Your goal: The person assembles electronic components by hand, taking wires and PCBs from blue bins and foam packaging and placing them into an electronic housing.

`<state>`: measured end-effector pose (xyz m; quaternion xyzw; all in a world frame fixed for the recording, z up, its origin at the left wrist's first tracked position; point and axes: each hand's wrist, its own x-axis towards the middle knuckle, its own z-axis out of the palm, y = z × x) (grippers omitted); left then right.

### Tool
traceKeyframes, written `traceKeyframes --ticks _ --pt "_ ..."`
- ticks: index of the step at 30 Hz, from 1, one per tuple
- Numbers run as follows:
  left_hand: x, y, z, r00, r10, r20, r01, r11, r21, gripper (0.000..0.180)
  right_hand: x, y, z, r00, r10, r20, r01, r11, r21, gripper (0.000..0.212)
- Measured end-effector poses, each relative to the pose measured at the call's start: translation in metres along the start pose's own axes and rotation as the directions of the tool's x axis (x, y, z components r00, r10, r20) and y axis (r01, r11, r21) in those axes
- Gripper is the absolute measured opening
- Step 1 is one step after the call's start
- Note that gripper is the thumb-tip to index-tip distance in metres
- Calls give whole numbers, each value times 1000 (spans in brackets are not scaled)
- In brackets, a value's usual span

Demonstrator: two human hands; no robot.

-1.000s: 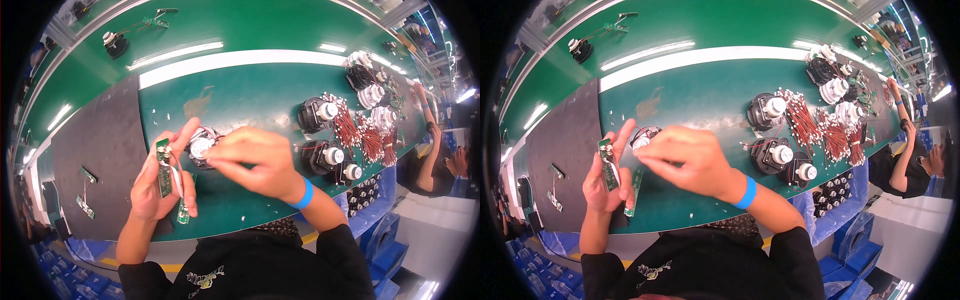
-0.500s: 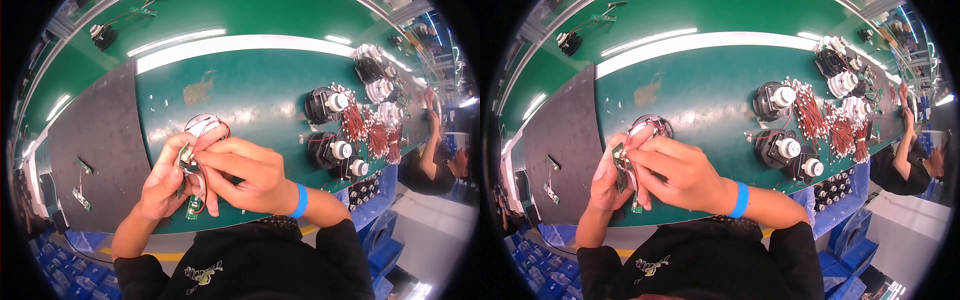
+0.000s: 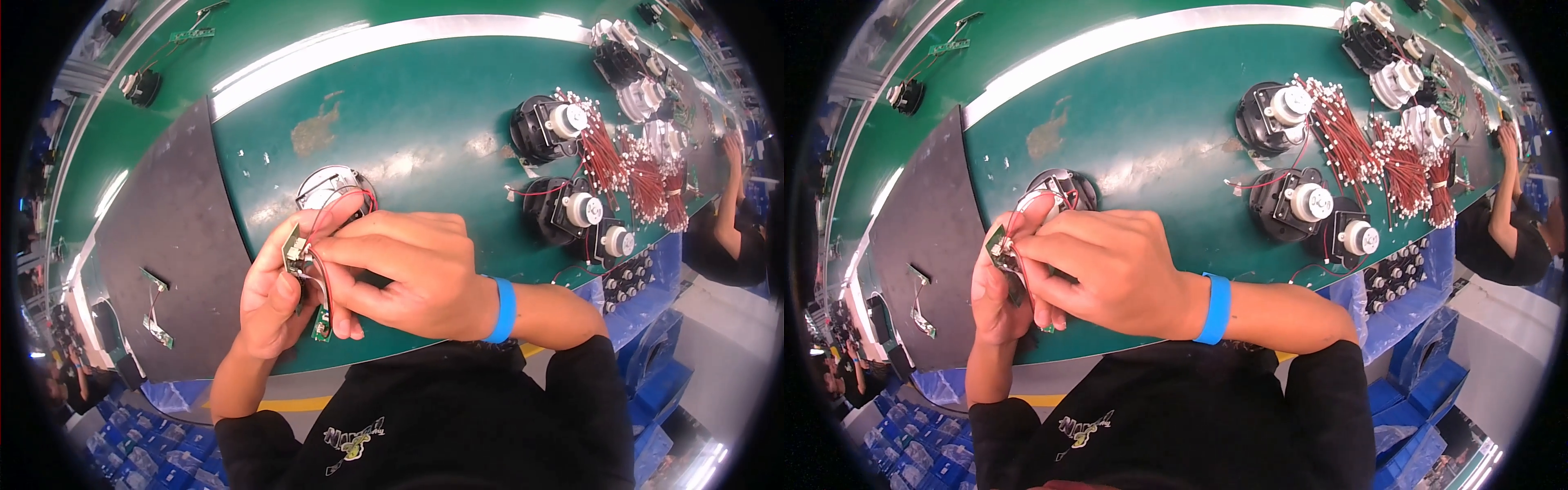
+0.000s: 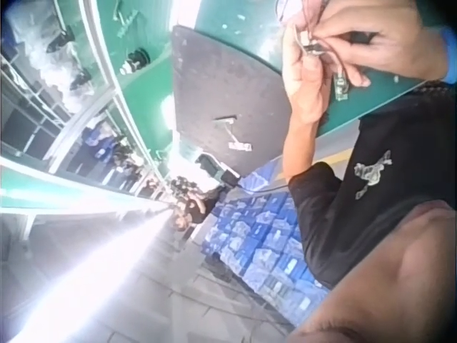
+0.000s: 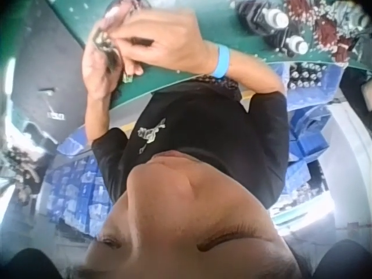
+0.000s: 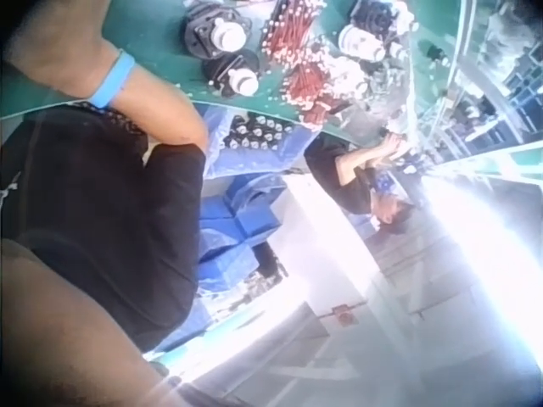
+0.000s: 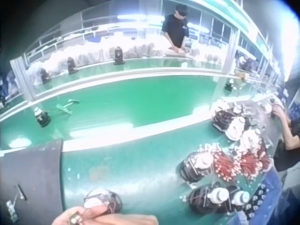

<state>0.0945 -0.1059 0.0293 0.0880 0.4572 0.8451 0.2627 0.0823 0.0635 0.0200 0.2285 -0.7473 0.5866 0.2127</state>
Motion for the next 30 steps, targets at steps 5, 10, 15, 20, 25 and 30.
traceKeyframes --ticks 5,10,15,20,25,30 --pt "1 0 4 999 -19 -29 20 999 43 71 -4 2 -3 1000 -2 -12 2 1000 9 19" --pt "1 -1 6 996 30 -78 -18 989 147 73 -3 1 -2 999 -9 -36 9 1000 -10 18" --pt "0 -3 5 996 46 -73 -35 988 150 73 -3 4 -3 1000 -4 -8 4 1000 -11 17" --pt "-3 -6 1 994 73 -76 -61 987 151 72 -2 6 -2 997 -74 -35 71 993 -89 18" --pt "-1 -8 5 982 135 -133 -97 961 259 74 2 5 -6 999 -22 -46 18 995 -96 16" --pt "0 -7 4 983 130 -128 -95 963 253 74 -1 8 -6 1000 -10 -21 10 999 -41 16"
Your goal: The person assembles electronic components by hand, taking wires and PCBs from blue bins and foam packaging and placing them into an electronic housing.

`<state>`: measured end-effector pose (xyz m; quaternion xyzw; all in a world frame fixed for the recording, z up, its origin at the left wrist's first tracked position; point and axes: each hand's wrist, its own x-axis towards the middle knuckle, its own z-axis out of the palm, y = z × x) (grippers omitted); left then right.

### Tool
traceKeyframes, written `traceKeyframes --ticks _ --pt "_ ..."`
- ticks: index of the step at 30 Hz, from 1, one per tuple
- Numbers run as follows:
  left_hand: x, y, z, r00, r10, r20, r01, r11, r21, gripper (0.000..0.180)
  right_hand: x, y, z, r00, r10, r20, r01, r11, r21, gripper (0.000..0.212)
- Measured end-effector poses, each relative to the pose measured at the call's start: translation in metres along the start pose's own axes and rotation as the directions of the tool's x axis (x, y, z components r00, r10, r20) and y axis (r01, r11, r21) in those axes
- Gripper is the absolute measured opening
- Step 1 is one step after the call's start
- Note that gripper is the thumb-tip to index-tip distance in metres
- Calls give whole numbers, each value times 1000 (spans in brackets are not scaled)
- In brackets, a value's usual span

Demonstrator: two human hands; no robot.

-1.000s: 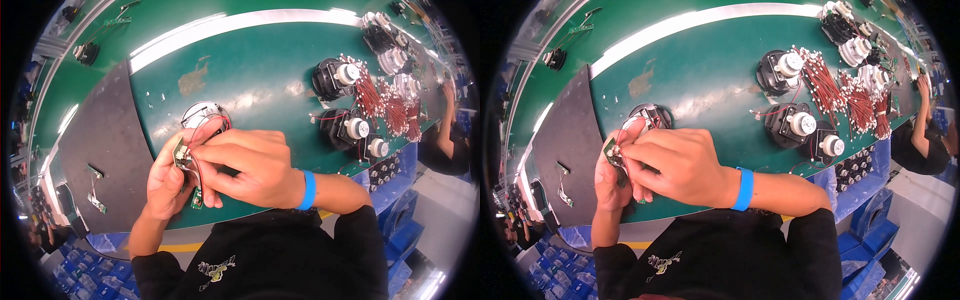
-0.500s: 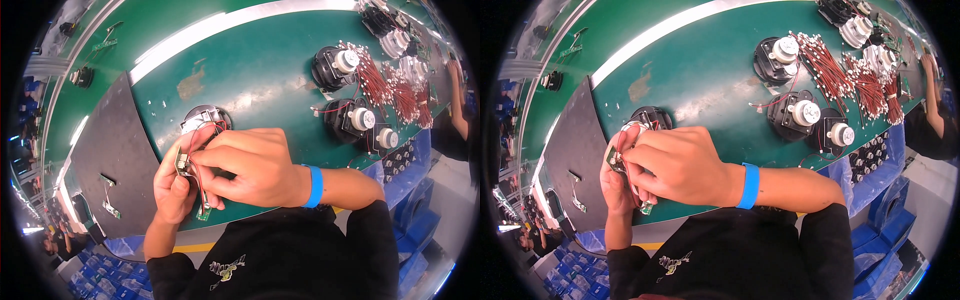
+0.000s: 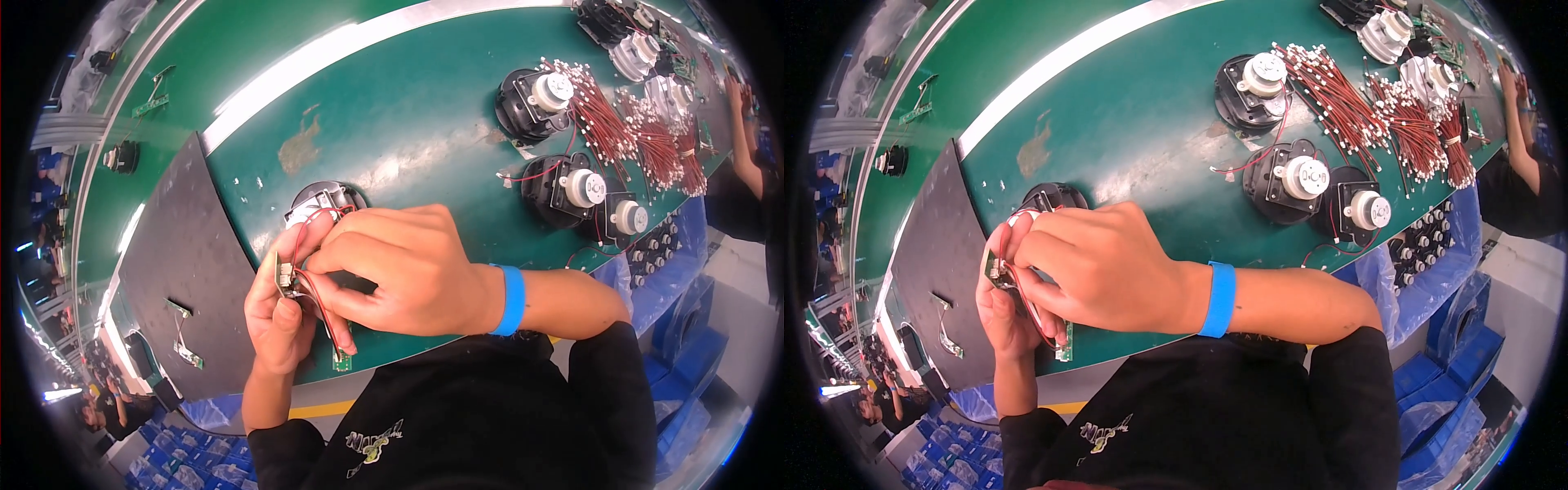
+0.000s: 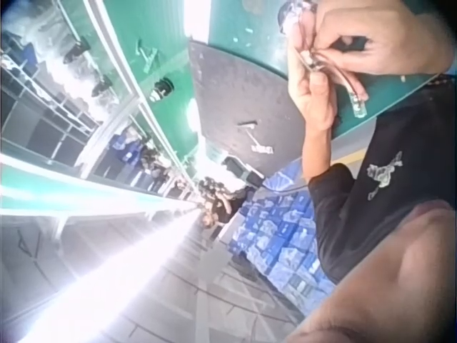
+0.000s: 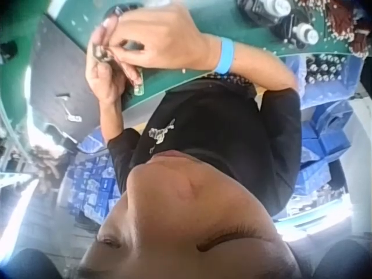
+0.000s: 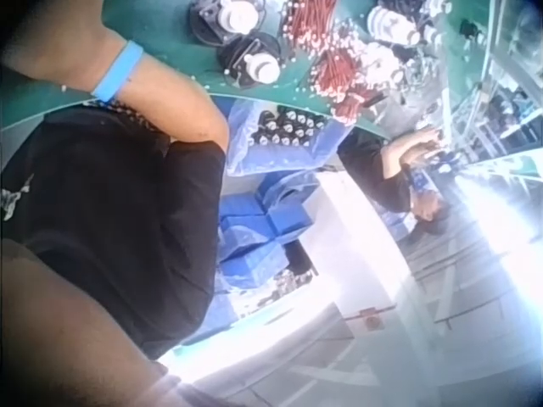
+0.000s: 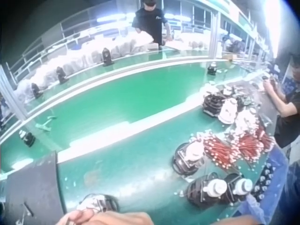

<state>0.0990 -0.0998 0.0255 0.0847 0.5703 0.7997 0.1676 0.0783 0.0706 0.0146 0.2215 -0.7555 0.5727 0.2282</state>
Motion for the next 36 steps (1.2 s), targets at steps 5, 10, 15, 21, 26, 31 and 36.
traceKeyframes --ticks 5,10,15,21,26,31,36 --pt "-2 4 -3 998 -62 25 62 998 -16 71 1 -2 2 999 32 20 -33 997 67 16" --pt "-3 3 -4 999 -54 -3 54 998 -11 71 1 -2 5 999 45 26 -47 995 87 15" --pt "-4 6 -7 998 -54 23 54 998 -17 70 3 -6 5 998 52 19 -53 995 83 14" --pt "-1 -5 -18 994 66 -85 -56 992 114 64 2 -3 6 998 -47 -33 47 999 21 11" --pt "14 7 14 905 190 -381 -192 981 33 63 -1 -5 5 995 -76 -68 79 996 51 15" --pt "38 42 -3 942 316 -117 -254 894 370 56 0 -11 -1 968 -138 -207 164 980 115 22" --pt "110 85 1 949 313 -37 -228 764 603 43 -6 -9 4 940 -313 -138 329 937 118 19"
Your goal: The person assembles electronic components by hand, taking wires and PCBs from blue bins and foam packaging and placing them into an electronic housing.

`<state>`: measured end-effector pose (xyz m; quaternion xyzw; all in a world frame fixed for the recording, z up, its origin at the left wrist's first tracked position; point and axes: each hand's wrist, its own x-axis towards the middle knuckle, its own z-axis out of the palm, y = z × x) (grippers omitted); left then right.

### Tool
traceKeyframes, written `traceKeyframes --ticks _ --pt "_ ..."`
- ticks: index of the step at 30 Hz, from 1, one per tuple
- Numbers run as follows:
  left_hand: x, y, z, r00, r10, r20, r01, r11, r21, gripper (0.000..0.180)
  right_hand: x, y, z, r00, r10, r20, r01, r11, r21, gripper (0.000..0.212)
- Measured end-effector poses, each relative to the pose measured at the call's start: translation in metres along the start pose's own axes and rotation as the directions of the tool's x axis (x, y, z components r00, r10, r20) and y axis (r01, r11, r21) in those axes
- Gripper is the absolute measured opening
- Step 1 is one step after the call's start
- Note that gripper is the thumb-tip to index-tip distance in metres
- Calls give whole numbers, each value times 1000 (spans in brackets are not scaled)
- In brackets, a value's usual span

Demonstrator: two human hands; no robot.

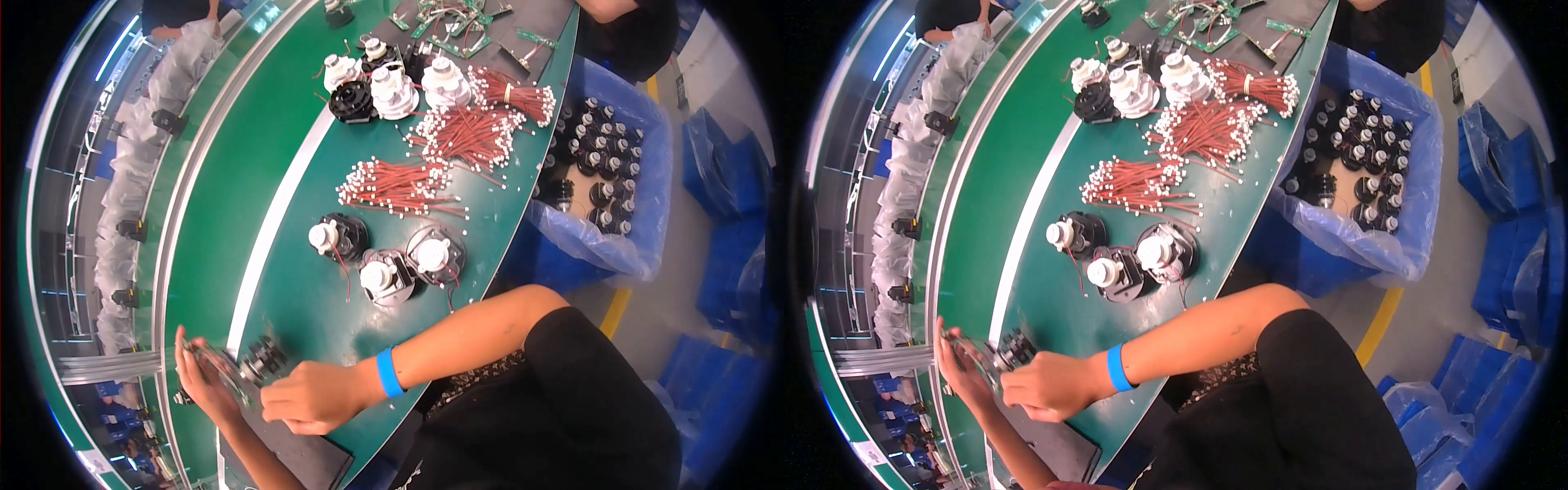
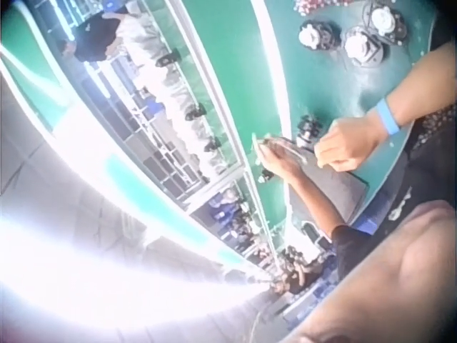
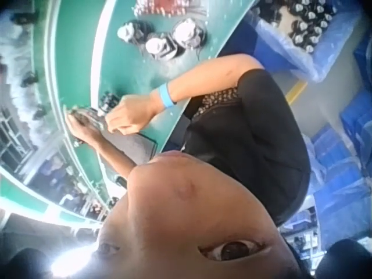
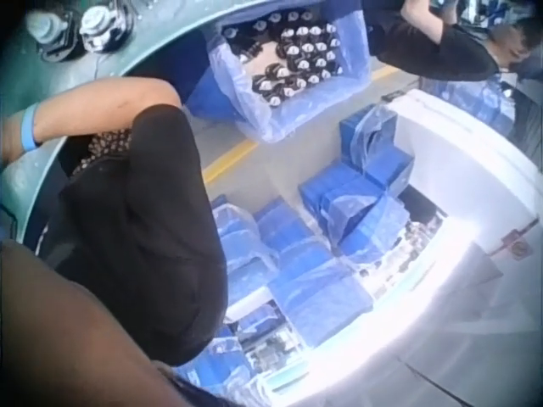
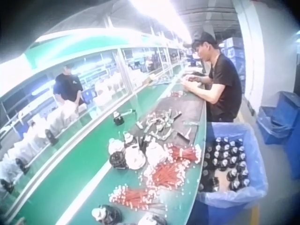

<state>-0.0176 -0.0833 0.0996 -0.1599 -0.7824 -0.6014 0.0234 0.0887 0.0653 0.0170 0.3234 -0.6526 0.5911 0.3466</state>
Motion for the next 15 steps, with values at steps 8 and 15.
traceKeyframes --ticks 8,15 --pt "130 -52 -11 972 233 -8 -221 930 295 38 -5 14 9 996 -62 65 67 996 -66 12" --pt "196 -96 -17 846 376 377 -392 -39 919 40 -8 15 22 988 -42 151 50 998 -46 13"
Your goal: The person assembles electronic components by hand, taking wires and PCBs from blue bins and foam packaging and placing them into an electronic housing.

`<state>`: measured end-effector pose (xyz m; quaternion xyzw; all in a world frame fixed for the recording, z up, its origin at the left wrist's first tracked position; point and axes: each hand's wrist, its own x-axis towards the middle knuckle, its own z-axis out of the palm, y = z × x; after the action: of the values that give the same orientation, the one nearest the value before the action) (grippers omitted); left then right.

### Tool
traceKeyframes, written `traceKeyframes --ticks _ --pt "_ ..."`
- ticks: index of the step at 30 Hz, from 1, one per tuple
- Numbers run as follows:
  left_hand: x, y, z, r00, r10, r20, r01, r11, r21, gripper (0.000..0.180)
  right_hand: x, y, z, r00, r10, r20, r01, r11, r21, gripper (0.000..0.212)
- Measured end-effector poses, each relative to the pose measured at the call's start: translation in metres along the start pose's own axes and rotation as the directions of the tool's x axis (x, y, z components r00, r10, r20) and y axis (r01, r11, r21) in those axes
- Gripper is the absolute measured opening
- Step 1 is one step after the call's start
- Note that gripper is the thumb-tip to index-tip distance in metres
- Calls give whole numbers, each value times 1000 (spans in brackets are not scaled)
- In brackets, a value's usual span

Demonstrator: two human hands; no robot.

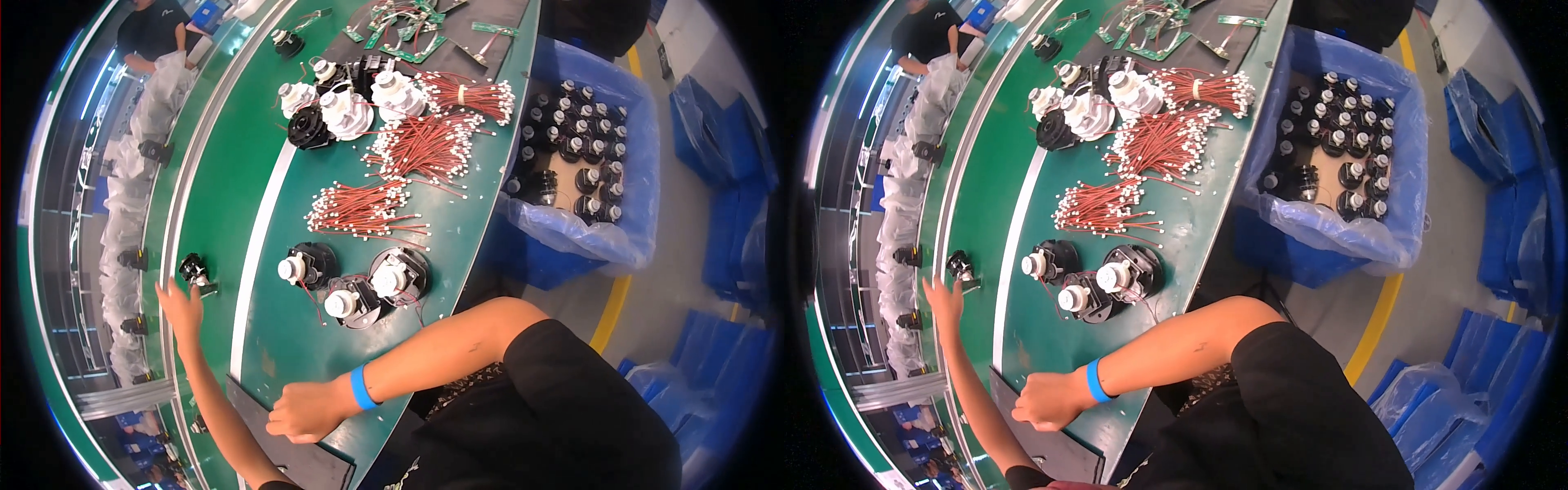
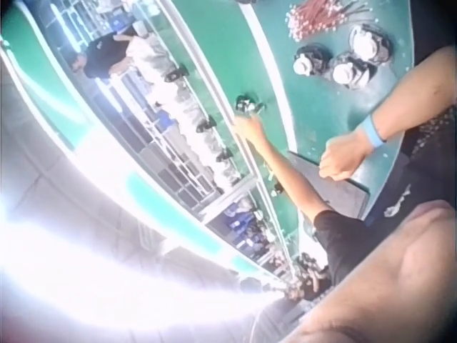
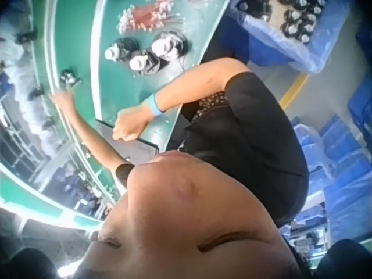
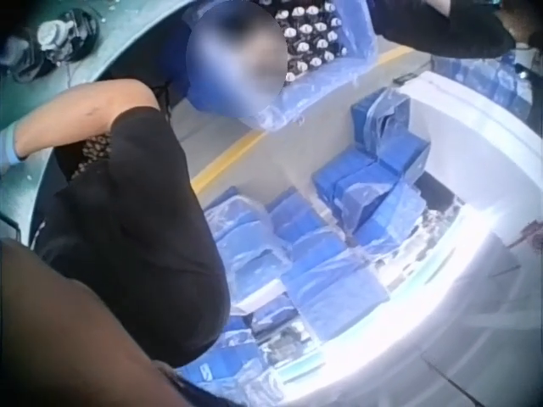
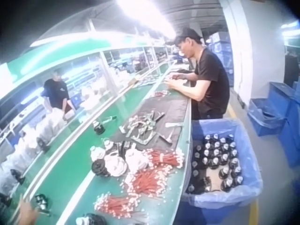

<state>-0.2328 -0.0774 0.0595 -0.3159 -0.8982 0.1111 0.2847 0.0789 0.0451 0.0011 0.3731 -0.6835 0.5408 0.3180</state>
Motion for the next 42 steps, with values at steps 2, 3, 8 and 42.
traceKeyframes --ticks 2,3,8,42 --pt "29 102 -47 986 150 70 -129 962 -239 35 -10 6 -12 991 32 129 -28 999 -36 15" --pt "42 150 -78 971 220 88 -153 865 -478 31 -12 6 -14 990 32 135 -27 999 -39 15" --pt "70 259 -141 845 495 203 -196 640 -743 14 -8 1 -8 968 -47 248 55 998 -24 17" --pt "-146 119 -183 905 -166 391 422 465 -778 32 14 5 -36 983 83 -161 -158 828 -538 37"
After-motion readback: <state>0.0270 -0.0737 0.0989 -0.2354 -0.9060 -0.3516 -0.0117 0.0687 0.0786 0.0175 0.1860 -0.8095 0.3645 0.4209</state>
